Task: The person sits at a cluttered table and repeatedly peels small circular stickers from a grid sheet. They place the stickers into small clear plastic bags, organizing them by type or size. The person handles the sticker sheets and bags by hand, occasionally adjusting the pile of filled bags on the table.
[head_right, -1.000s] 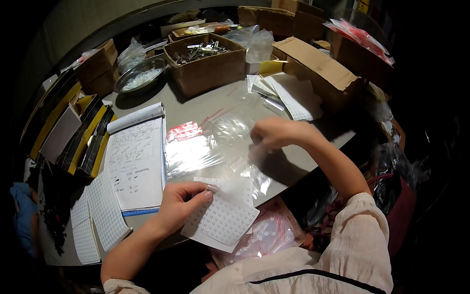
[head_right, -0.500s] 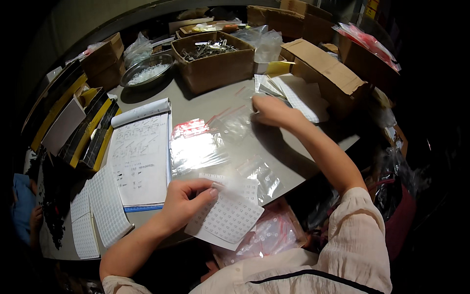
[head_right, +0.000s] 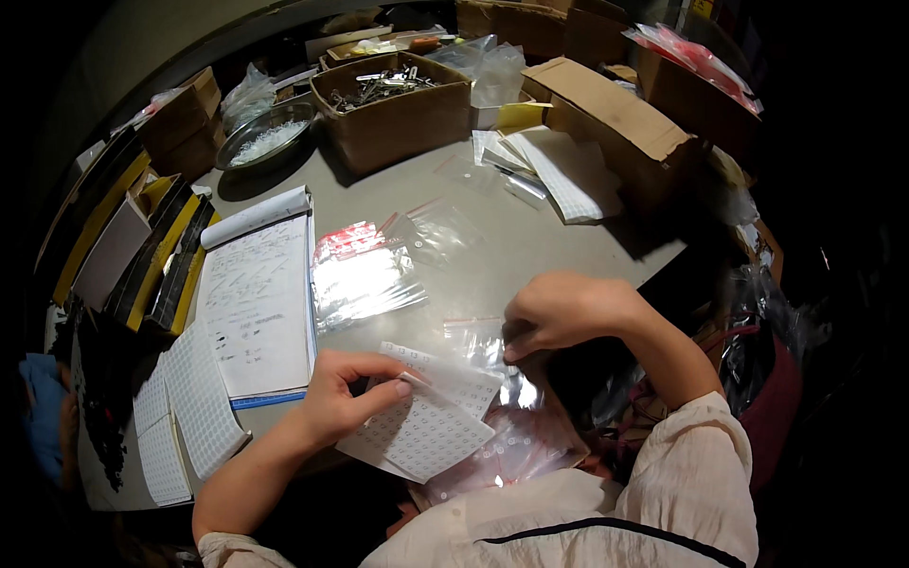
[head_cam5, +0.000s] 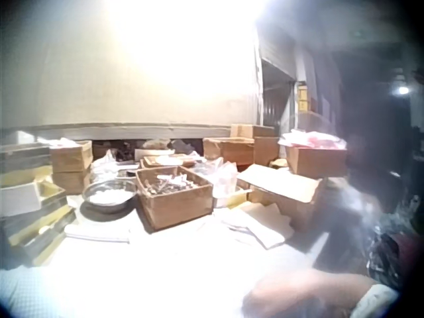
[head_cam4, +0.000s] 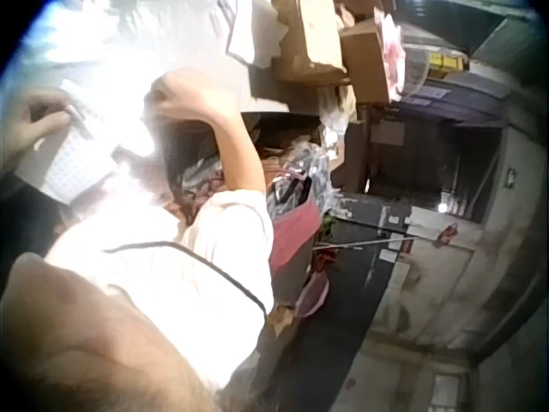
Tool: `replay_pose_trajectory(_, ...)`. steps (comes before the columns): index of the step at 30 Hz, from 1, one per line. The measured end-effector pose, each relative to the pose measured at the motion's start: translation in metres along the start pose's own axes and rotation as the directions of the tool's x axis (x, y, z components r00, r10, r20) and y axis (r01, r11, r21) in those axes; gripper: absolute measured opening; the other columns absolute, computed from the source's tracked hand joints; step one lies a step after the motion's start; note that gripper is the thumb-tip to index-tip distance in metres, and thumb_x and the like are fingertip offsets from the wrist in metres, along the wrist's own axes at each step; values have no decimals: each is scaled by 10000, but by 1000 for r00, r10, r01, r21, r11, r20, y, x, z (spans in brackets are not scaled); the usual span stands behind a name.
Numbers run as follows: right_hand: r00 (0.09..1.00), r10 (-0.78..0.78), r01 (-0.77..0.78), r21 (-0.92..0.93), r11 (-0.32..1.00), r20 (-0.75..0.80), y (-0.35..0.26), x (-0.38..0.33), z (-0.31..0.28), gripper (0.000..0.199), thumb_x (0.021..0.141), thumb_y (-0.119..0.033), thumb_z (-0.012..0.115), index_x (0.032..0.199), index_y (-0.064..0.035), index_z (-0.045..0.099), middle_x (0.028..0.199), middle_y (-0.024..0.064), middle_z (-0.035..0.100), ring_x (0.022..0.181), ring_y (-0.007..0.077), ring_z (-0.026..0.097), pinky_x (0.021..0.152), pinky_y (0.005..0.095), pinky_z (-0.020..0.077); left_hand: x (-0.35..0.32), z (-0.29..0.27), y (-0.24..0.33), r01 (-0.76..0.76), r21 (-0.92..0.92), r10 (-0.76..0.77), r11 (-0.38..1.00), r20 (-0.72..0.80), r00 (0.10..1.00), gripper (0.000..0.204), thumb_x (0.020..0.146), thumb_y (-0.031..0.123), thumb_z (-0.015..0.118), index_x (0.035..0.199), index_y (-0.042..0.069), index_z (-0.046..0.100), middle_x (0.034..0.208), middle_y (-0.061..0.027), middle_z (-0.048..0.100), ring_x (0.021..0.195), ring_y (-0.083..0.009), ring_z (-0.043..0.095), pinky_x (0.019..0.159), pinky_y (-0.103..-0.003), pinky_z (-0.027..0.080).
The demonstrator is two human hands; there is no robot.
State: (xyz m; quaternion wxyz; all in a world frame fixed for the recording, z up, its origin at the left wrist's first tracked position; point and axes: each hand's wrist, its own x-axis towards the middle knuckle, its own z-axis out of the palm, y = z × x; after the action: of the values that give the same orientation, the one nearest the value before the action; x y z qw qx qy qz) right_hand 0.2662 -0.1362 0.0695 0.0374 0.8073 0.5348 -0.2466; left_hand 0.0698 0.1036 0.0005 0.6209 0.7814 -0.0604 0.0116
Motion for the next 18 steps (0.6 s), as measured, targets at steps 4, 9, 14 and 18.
replay_pose_trajectory(4, 924, -153, 260, 283, 923, -349, -19, 2, 5, 346, 969, -373, 686, 994, -29, 656, 846, 131, 676, 743, 283, 662, 658, 392, 508, 0, 1, 1, 1, 3, -1, 1000, 22, 1000, 170, 876, 66, 715, 1022, 19, 786, 920, -127, 780, 815, -131, 713, 762, -284, 556)
replay_pose_trajectory(9, 786, -349, 499, 191, 845, -510, -47, 28, 21, 254, 906, -198, 708, 1071, -36, 603, 998, 131, 637, 934, 308, 618, 806, 391, 509, 1, 6, -1, -82, 65, 84, 994, -20, 996, 163, 870, 96, 724, 1005, 32, 789, 896, -135, 771, 773, -170, 722, 728, -297, 556)
replay_pose_trajectory(14, 726, -313, 453, 84, 887, -612, -60, 35, 26, 359, 786, -162, 773, 1079, -39, 605, 998, 143, 607, 978, 359, 593, 844, 432, 506, -2, 6, -7, -23, 97, 33, 995, -96, 995, 178, 873, 148, 730, 1001, 35, 782, 841, -139, 751, 725, -190, 713, 686, -304, 545)
replay_pose_trajectory(18, 603, -425, 428, -176, 887, -676, -66, 37, 34, 283, 765, -207, 769, 964, -67, 622, 911, 95, 588, 882, 300, 587, 782, 395, 507, 1, 6, -7, -9, 90, 17, 996, -93, 996, 184, 879, 160, 724, 995, 26, 771, 806, -144, 734, 684, -185, 685, 662, -305, 532)
